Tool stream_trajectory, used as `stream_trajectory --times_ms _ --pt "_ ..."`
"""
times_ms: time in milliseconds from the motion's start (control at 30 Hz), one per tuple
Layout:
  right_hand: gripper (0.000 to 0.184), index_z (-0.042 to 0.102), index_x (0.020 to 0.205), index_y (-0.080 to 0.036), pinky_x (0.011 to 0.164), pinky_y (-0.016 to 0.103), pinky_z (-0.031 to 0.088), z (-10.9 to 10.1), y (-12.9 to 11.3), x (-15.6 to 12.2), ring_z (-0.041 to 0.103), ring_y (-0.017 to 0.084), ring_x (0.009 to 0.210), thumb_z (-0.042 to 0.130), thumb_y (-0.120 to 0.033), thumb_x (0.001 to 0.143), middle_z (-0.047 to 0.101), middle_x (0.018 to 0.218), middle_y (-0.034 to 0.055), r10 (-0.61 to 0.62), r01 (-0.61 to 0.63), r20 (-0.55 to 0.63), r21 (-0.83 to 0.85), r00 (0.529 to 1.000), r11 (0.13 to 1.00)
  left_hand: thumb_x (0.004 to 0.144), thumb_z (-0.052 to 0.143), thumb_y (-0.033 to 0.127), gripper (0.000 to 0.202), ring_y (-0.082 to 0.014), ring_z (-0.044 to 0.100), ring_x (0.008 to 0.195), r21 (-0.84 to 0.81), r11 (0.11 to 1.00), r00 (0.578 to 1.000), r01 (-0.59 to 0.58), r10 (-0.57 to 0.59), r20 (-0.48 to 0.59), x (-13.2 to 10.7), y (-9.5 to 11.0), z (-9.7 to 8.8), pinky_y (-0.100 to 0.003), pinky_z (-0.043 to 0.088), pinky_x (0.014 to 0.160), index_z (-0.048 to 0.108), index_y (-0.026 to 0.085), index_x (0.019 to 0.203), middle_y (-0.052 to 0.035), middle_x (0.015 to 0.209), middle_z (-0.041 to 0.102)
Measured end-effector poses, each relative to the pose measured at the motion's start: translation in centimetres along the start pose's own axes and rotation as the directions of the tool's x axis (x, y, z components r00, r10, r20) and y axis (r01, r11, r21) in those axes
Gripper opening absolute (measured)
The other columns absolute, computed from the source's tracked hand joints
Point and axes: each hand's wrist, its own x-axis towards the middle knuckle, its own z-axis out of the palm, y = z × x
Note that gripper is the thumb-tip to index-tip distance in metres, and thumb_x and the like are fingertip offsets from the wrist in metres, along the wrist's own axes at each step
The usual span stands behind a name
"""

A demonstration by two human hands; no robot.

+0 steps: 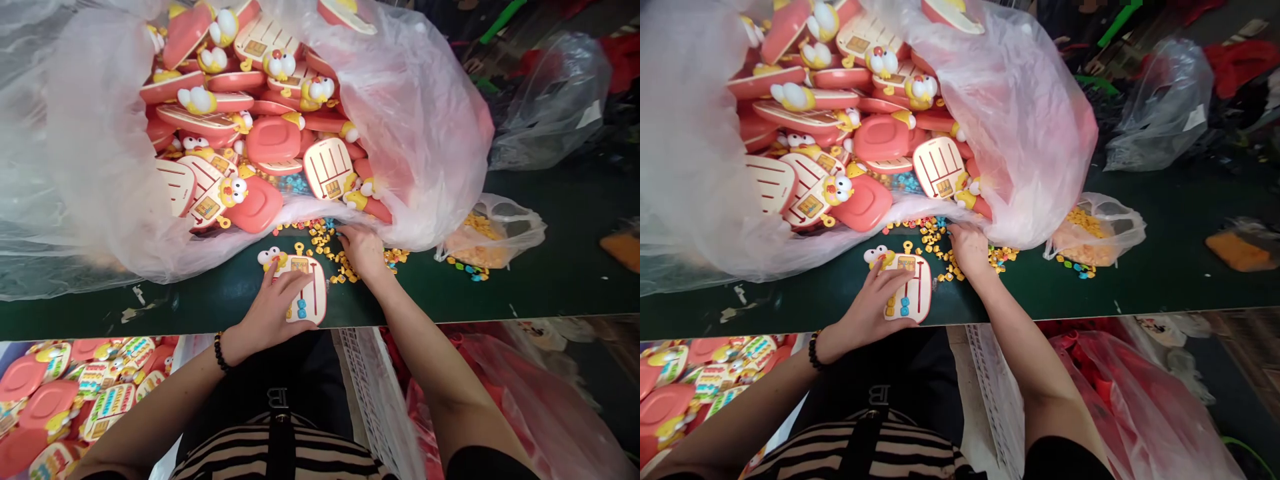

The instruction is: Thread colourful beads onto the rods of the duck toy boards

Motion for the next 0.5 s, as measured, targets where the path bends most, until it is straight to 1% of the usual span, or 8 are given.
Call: stream_trajectory --times_ms 67,100,167,233,300,367,433,500 --pt "0.022 0.073 0.101 -0.018 0.084 0.04 0.055 0.1 -0.2 -0.5 0.068 0.028 0.094 0.06 -0.013 0.084 0.074 0.1 0.009 -0.027 0.029 -0.043 0.052 0.999 0.998 0.07 0.075 0.054 0.089 -0.0284 0.045 0.132 -0.084 0.995 0.999 0.048 -0.049 -0.003 -0.1 -0.3 -0.4 -0.05 0.028 0.115 0.034 0.017 0.14 -0.0176 0.139 0.05" --pt "0.022 0.073 0.101 -0.018 0.083 0.04 0.055 0.1 -0.4 -0.9 0.068 0.027 0.094 0.058 -0.014 0.085 0.074 0.1 0.0085 -0.036 0.045 -0.093 0.104 0.995 0.994 0.068 0.076 0.057 0.096 -0.0297 0.042 0.135 -0.094 0.993 0.998 0.067 -0.067 0.007 -0.1 -0.4 -0.5 -0.05 0.028 0.115 0.03 0.017 0.143 -0.0187 0.142 0.047" --pt "0.021 0.072 0.103 -0.019 0.082 0.039 0.055 0.1 -1.0 -2.1 0.068 0.025 0.093 0.056 -0.019 0.089 0.074 0.101 0.0074 -0.049 0.094 -0.205 0.218 0.978 0.971 0.064 0.077 0.06 0.108 -0.0335 0.037 0.138 -0.045 0.996 0.996 0.083 -0.081 0.046 -0.1 -0.4 -0.4 -0.057 0.018 0.116 0.023 0.016 0.146 -0.0202 0.144 0.045" --pt "0.021 0.072 0.103 -0.02 0.082 0.038 0.055 0.3 -1.9 -3.4 0.068 0.023 0.091 0.054 -0.024 0.092 0.074 0.099 0.007 -0.076 0.159 -0.277 0.29 0.958 0.944 0.065 0.076 0.06 0.109 -0.0352 0.037 0.137 0.035 0.996 0.993 0.076 -0.079 0.092 0.0 -0.4 -0.2 -0.063 0.004 0.116 0.021 0.014 0.147 -0.021 0.143 0.046" --pt "0.022 0.072 0.104 -0.022 0.082 0.038 0.055 0.5 -3.0 -4.7 0.067 0.023 0.091 0.053 -0.027 0.094 0.073 0.1 0.0072 -0.127 0.211 -0.281 0.29 0.951 0.933 0.072 0.07 0.06 0.101 -0.0332 0.041 0.135 0.071 0.996 0.988 0.048 -0.058 0.143 0.2 -0.4 0.0 -0.064 -0.004 0.114 0.022 0.014 0.147 -0.0206 0.142 0.048" --pt "0.024 0.071 0.107 -0.023 0.082 0.037 0.055 0.9 -3.9 -5.7 0.066 0.022 0.092 0.051 -0.025 0.095 0.072 0.102 0.0074 -0.177 0.239 -0.247 0.248 0.953 0.939 0.076 0.064 0.063 0.094 -0.0311 0.043 0.134 0.077 0.997 0.98 -0.008 -0.007 0.197 0.4 -0.4 0.0 -0.064 -0.008 0.113 0.024 0.015 0.147 -0.0195 0.143 0.048" --pt "0.027 0.07 0.112 -0.024 0.081 0.037 0.055 1.4 -4.3 -6.5 0.065 0.022 0.093 0.049 -0.023 0.095 0.072 0.103 0.0077 -0.197 0.245 -0.233 0.198 0.952 0.949 0.074 0.062 0.069 0.096 -0.0326 0.039 0.136 0.105 0.991 0.974 -0.082 0.058 0.218 0.5 -0.5 0.1 -0.066 -0.01 0.112 0.027 0.016 0.146 -0.0204 0.145 0.044" --pt "0.028 0.068 0.116 -0.023 0.079 0.036 0.056 1.7 -4.3 -7.0 0.065 0.022 0.091 0.048 -0.021 0.095 0.071 0.103 0.0082 -0.194 0.24 -0.259 0.159 0.946 0.958 0.065 0.065 0.074 0.105 -0.0361 0.037 0.137 0.159 0.978 0.978 -0.135 0.105 0.181 0.4 -0.4 0.3 -0.068 -0.005 0.111 0.031 0.013 0.144 -0.0242 0.145 0.042"
